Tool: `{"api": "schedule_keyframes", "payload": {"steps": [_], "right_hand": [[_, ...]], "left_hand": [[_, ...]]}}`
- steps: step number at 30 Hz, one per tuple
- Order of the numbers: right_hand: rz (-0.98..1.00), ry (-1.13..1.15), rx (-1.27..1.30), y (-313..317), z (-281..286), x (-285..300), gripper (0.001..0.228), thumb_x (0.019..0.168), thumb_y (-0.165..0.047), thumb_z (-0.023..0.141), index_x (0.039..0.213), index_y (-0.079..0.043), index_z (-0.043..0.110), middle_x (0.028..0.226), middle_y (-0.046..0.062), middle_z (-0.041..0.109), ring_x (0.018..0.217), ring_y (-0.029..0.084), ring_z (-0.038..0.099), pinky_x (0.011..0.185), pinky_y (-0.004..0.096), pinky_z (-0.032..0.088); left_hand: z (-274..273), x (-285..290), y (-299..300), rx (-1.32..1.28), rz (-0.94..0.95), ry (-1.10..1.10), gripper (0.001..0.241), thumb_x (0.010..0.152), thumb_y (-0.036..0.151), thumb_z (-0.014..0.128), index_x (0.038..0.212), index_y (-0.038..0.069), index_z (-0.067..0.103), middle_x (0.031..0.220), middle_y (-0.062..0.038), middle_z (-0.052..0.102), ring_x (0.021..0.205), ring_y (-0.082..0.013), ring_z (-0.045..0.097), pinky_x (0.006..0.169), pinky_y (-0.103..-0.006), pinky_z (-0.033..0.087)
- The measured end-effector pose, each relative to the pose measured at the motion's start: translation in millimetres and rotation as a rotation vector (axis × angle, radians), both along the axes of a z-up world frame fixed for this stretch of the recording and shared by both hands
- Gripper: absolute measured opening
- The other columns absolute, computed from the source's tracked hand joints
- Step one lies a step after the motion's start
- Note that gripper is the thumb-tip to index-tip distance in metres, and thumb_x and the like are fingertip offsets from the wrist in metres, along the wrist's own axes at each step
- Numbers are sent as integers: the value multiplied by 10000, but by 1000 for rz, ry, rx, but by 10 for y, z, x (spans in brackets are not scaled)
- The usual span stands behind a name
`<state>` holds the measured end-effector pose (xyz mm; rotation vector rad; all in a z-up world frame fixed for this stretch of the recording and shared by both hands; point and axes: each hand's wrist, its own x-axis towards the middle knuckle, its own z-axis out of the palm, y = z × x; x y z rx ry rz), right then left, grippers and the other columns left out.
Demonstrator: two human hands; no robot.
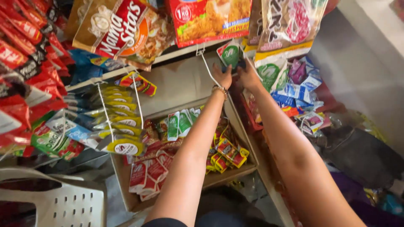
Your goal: Organizing and sorting various condiment sachets like soy sauce and vinegar into a cardboard box on a grocery shelf.
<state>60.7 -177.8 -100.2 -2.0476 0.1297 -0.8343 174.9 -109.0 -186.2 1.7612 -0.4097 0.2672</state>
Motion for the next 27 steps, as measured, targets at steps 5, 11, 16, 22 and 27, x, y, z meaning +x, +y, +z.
{"api": "schedule_keyframes", "payload": {"steps": [5, 11, 16, 22, 27], "right_hand": [[-96, 381, 450, 20, 225, 197, 276, 1050, -85, 543, 1316, -15, 525, 1040, 158, 626, 766, 216, 641, 573, 383, 554], [-62, 479, 572, 130, 494, 261, 439, 993, -171, 524, 1417, -107, 428, 1068, 158, 669, 733, 269, 680, 541, 407, 547], [-85, 456, 83, 6, 123, 114, 367, 1071, -242, 608, 1328, 16, 646, 1146, 199, 779, 1022, 286, 698, 904, 431, 563], [-163, 340, 103, 339, 572, -341, 727, 959, -390, 685, 1474, 41, 407, 1363, 252, 586, 1192, 300, 615, 990, 393, 486], [-332, 523, 55, 637, 992, -601, 756, 869, -563, 719, 1300, 46, 598, 1215, 252, 686, 1125, 349, 669, 971, 406, 513]], "left_hand": [[125, 270, 125, 39, -86, -1, 942, 938, 617, 626, 1475, -121, 395, 1477, -363, 477, 1401, -466, 447, 1187, -477, 358], [706, 150, 316, 33, -292, 72, 534, 983, 528, 552, 1324, 128, 649, 1250, -237, 685, 1176, -448, 616, 994, -520, 483], [776, -80, 339, 234, -235, 244, 447, 990, 489, 483, 1231, 169, 680, 1085, -227, 726, 1026, -448, 672, 866, -553, 524], [836, -232, 361, 49, -163, 118, 461, 1051, 442, 439, 1258, 90, 656, 1055, -264, 693, 953, -492, 632, 797, -572, 491], [1204, -495, 558, -297, -211, 106, 481, 917, 428, 705, 1205, 53, 617, 1017, -196, 747, 939, -380, 735, 811, -470, 559]]}}
